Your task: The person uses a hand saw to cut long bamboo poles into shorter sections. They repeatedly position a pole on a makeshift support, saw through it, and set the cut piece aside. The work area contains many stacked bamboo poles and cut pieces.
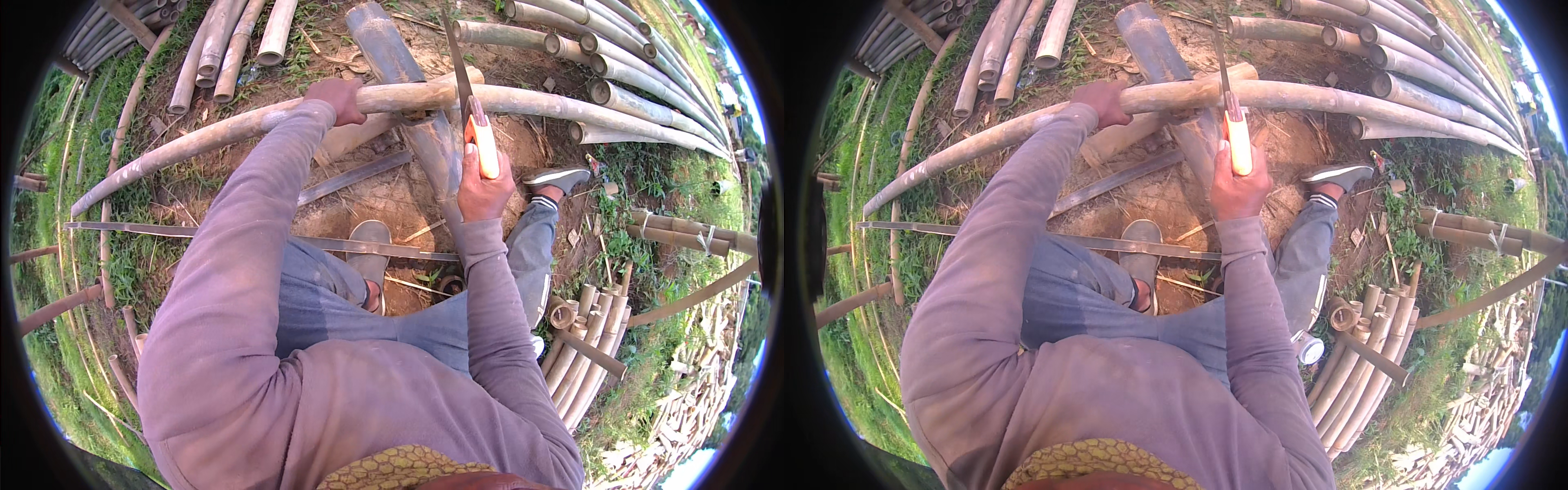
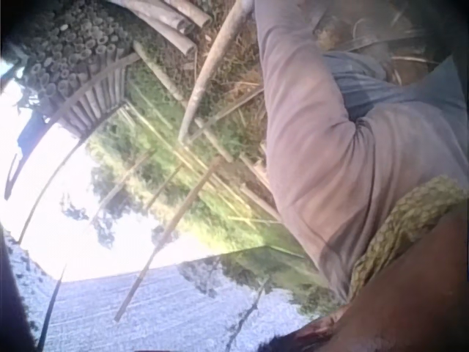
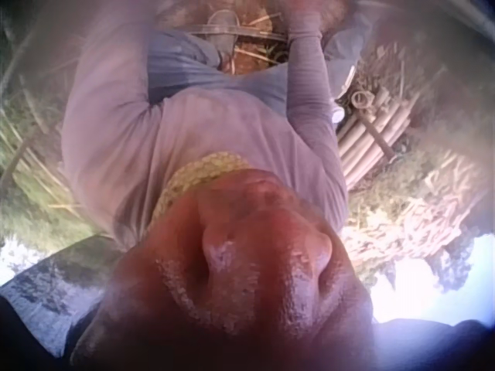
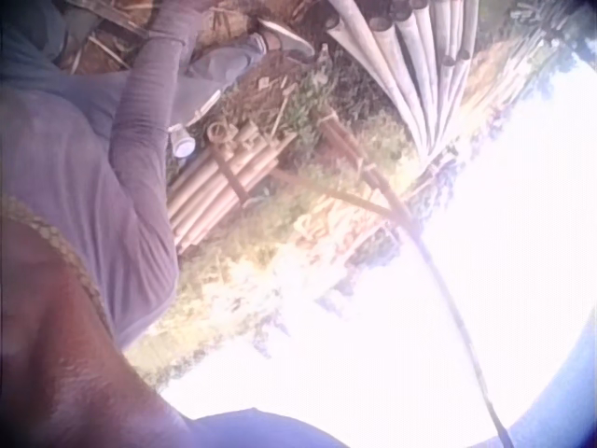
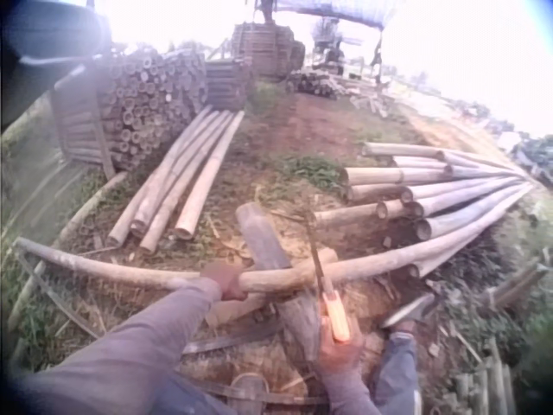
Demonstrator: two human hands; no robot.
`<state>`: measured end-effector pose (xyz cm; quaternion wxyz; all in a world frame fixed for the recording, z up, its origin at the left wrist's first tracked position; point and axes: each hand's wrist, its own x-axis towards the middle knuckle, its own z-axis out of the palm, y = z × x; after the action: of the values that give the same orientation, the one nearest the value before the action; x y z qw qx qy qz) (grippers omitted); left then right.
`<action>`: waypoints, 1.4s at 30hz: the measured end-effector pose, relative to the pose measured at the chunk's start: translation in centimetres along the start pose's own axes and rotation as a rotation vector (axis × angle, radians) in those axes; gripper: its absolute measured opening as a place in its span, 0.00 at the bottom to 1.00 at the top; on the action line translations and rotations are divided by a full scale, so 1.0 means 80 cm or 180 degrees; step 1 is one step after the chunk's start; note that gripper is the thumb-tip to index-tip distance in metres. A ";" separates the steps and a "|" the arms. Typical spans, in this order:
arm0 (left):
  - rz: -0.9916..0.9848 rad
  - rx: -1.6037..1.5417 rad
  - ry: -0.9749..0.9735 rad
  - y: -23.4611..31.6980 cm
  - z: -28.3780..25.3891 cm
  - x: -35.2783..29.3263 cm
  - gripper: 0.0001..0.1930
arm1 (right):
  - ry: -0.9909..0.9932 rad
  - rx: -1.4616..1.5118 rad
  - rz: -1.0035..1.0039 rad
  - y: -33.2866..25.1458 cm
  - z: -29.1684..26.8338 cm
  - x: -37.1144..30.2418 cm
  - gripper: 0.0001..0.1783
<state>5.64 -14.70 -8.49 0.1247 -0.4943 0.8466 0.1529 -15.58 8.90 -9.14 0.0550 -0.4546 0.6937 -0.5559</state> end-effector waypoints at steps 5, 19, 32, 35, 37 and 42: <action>0.0003 -0.0062 0.0048 -0.018 0.012 0.000 0.34 | -0.0072 0.0051 0.0027 -0.041 -0.116 -0.175 0.08; -0.0030 -0.0070 0.0080 -0.012 0.010 0.005 0.36 | -0.0040 0.0057 0.0114 -0.004 -0.039 -0.065 0.09; 0.0090 -0.0018 0.0172 0.000 0.011 0.006 0.33 | -0.0171 0.0193 0.0440 0.021 0.005 0.042 0.11; -0.0022 -0.0038 0.0027 -0.012 0.011 0.008 0.37 | -0.0020 0.0261 0.0122 0.004 -0.006 -0.002 0.11; -0.0037 -0.0023 0.0105 -0.013 0.005 0.006 0.34 | -0.0175 0.0020 0.0299 -0.014 -0.066 -0.083 0.08; -0.0006 -0.0067 0.0020 -0.011 0.018 0.002 0.33 | -0.0202 -0.0185 0.0164 -0.032 -0.163 -0.220 0.09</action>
<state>6.47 -14.69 -9.98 0.1170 -0.4969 0.8448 0.1601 -11.49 30.54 -9.67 0.0780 -0.4554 0.7190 -0.5192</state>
